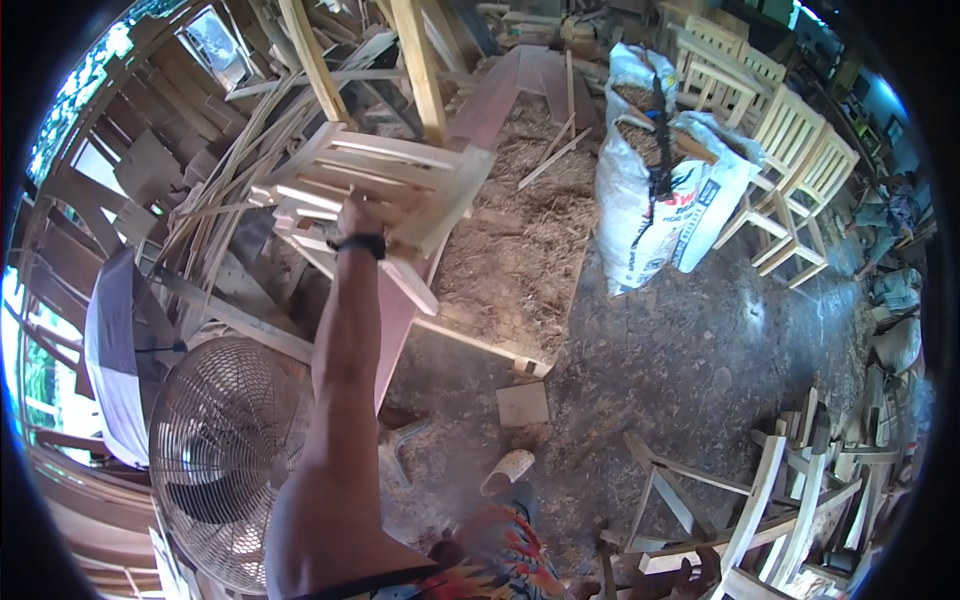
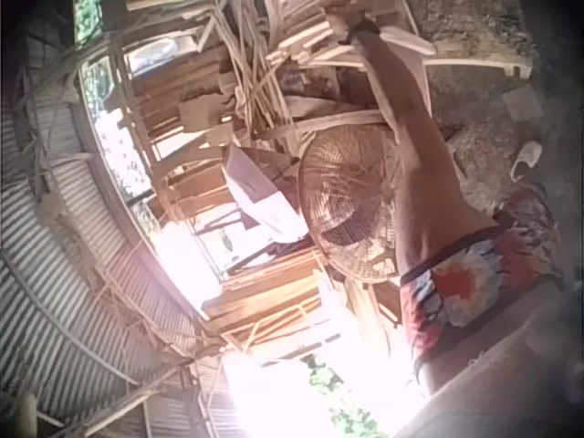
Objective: The person applies adhesive to the joints of wooden chair components and uses a hammer to secure a backrest into its frame.
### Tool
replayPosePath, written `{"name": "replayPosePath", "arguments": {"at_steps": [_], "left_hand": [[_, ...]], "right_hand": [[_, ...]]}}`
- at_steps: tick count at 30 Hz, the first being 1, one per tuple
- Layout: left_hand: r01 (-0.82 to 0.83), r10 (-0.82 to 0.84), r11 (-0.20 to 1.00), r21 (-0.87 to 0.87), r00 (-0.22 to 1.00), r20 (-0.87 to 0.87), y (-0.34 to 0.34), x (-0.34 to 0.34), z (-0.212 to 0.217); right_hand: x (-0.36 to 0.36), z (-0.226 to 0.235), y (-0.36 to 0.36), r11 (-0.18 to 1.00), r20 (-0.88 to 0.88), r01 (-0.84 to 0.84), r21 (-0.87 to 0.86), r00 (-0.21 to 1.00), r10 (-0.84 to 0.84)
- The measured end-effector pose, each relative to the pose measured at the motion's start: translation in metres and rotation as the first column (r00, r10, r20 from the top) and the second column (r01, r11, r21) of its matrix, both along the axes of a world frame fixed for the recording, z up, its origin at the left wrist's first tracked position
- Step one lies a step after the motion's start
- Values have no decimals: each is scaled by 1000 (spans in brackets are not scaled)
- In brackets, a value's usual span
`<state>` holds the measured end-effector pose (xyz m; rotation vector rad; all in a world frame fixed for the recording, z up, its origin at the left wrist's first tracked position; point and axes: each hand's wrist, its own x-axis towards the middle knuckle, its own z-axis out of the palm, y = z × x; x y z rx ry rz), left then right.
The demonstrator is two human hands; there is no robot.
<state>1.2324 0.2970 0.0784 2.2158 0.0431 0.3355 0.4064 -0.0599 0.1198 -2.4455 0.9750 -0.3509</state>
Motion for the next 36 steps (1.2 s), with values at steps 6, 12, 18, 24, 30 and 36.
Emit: {"name": "replayPosePath", "arguments": {"at_steps": [6,12,18,24,30,36], "left_hand": [[67,-2,224,-972,998,68,-28,-163,38],[252,-249,85,-964,942,224,-51,-348,108],[435,-342,422,-795,889,305,-90,-550,149],[526,-502,421,-739,814,294,-137,-690,150],[485,-693,205,-850,685,224,-160,-783,106],[353,-729,271,-895,683,48,-126,-815,151]], "right_hand": [[-29,4,-7,988,306,-60,141,952,14],[-80,20,27,996,136,-82,-23,987,85],[-127,19,75,959,263,5,283,961,-83],[-111,79,83,999,532,-41,33,847,17],[7,269,55,929,920,257,-267,356,166],[26,265,104,809,705,144,-569,592,391]]}}
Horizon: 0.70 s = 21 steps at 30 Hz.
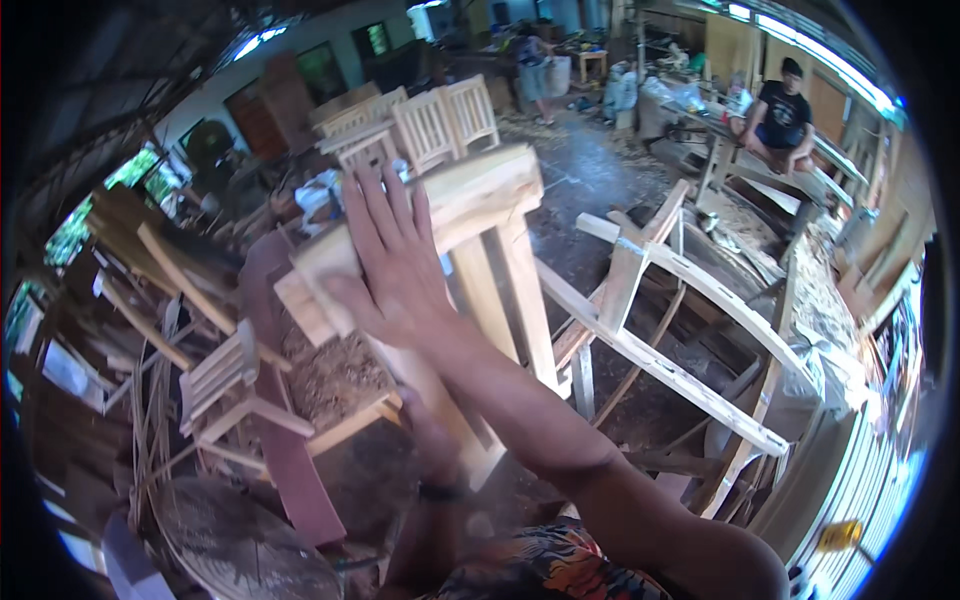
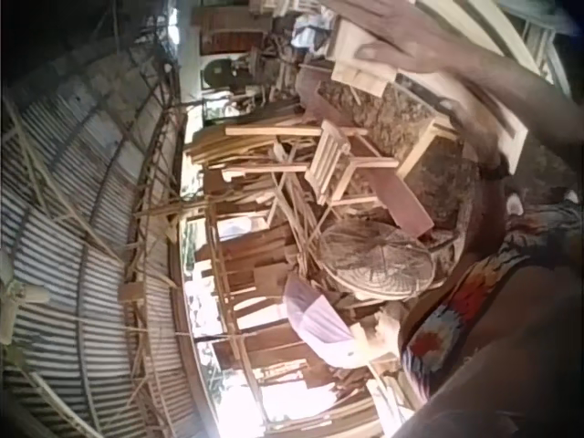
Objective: The person applies adhesive to the joints of wooden chair components and uses a hammer to secure a backrest into its frame.
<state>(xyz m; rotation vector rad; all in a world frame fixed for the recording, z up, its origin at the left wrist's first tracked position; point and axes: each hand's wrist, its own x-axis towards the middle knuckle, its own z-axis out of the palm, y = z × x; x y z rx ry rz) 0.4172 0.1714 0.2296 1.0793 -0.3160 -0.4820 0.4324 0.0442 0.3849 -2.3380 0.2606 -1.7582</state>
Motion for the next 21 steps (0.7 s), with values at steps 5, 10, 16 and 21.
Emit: {"name": "replayPosePath", "arguments": {"at_steps": [5,10,16,21], "left_hand": [[-100,68,988,121,968,240,43,33,-34],[93,-171,980,175,843,510,63,97,-32],[165,-224,974,155,787,574,88,121,-22],[199,-320,941,274,787,527,88,147,-50]], "right_hand": [[-9,-34,-70,790,-234,504,351,863,-447],[68,-30,56,858,21,-125,498,991,132],[74,-66,-46,792,64,276,545,928,-367],[110,-101,-31,733,64,218,644,940,-336]]}}
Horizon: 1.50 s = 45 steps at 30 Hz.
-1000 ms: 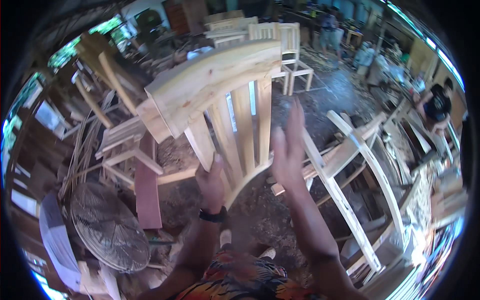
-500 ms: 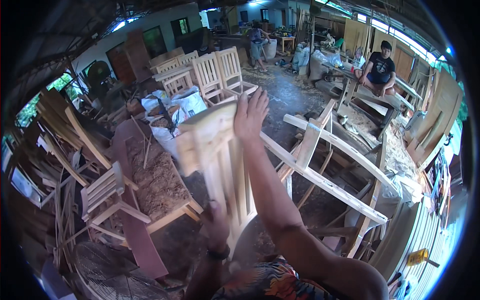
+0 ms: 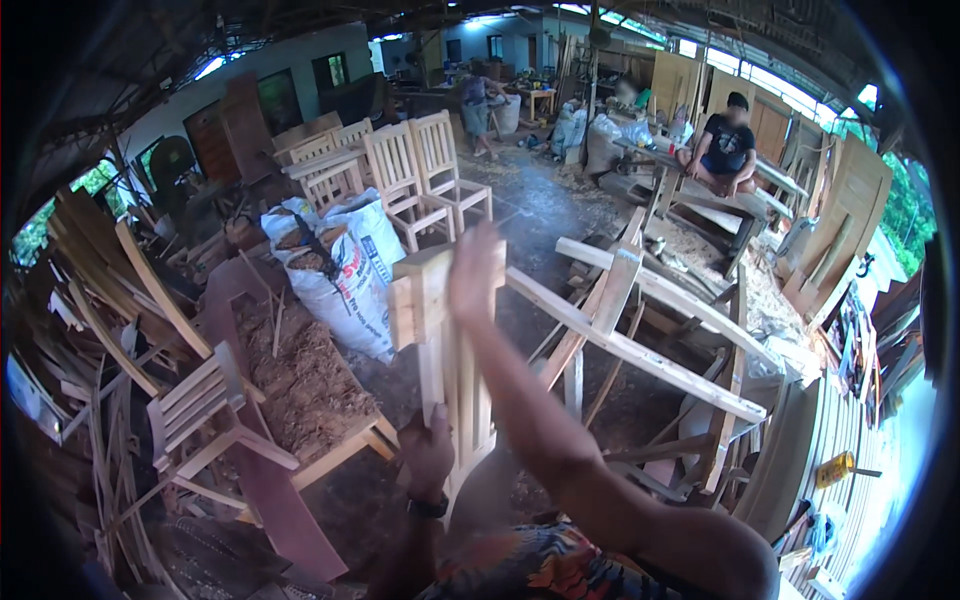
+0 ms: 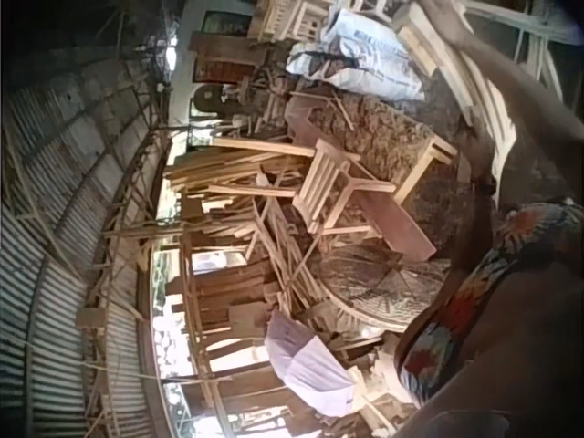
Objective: The person applies adhesive to the joints of wooden chair components and uses a hammer to secure a backrest into its frame.
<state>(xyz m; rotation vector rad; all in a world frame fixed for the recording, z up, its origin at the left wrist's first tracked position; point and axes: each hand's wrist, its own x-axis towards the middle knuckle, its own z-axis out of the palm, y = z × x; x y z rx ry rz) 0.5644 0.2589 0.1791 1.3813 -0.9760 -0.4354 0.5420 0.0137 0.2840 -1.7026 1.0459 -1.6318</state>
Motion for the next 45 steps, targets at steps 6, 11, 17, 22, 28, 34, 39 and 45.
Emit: {"name": "replayPosePath", "arguments": {"at_steps": [6,11,17,22,28,34,39,45], "left_hand": [[-5,-2,1000,-26,967,-255,-26,16,-21],[-59,54,997,-51,994,-96,-38,1,4],[-139,137,990,-10,985,-103,-31,27,24],[-140,142,982,-130,990,10,-72,54,26],[-313,250,939,-139,904,-347,-32,42,137],[-311,187,868,-387,927,-324,-38,50,133],[-195,-105,932,-306,661,-743,-6,81,135],[-230,-64,939,-257,616,-785,-5,60,121]], "right_hand": [[-12,-33,141,761,-302,-578,-295,812,500],[-2,-31,87,936,-306,-210,-284,945,119],[-9,98,98,977,-244,-109,-184,968,62],[-46,-41,127,1000,-320,2,0,948,-2],[-54,-144,172,969,-422,-189,160,874,240],[-217,-292,114,864,-341,96,494,936,91],[-180,-57,69,951,-306,198,-237,914,-266],[-117,-76,147,973,-682,-120,-195,730,-47]]}}
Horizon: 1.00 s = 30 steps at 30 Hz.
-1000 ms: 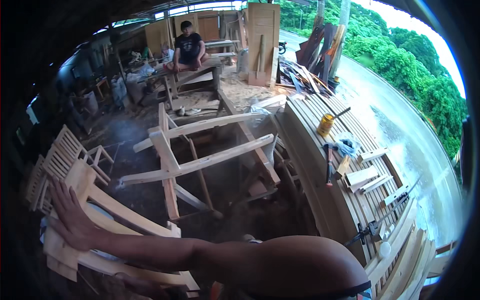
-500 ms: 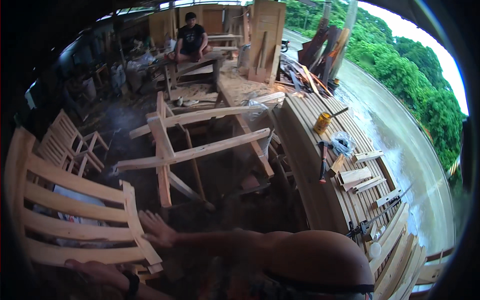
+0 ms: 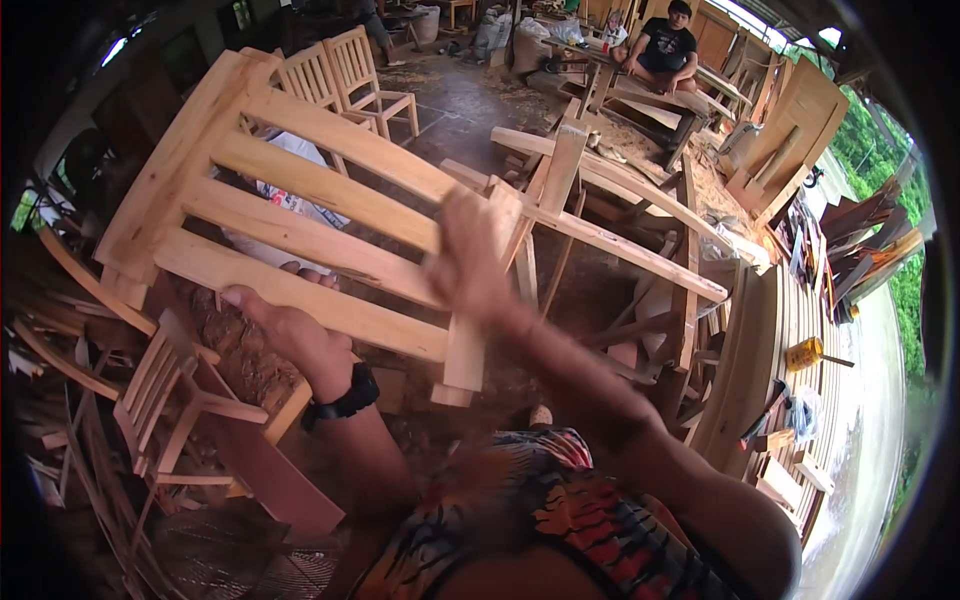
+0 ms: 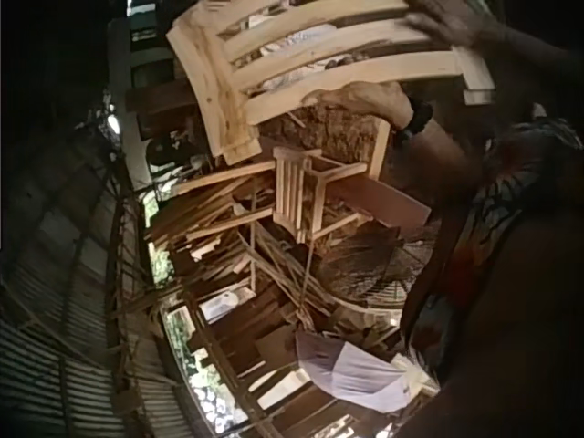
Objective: The person applies adhesive to the joints of wooden chair components and uses a hammer to secure a backrest into its frame.
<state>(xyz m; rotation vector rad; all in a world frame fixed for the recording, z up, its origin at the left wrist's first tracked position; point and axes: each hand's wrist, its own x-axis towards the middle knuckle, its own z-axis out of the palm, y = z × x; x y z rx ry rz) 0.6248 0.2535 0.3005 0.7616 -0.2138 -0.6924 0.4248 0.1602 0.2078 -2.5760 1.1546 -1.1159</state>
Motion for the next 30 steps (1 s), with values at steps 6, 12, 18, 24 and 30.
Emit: {"name": "replayPosePath", "arguments": {"at_steps": [6,12,18,24,30], "left_hand": [[-111,107,993,29,990,95,8,47,-34],[-72,67,997,34,989,135,24,19,-27],[127,-125,992,-4,981,151,30,-40,-37],[139,-128,990,5,902,411,42,-76,-57],[112,-114,993,42,785,609,12,-39,-96]], "right_hand": [[-15,3,147,586,342,-708,394,705,622],[-61,77,32,976,493,-204,82,859,138],[10,179,-44,955,547,145,-259,837,20],[67,153,-46,929,488,211,-305,872,-37],[-12,-71,11,952,279,277,127,911,-303]]}}
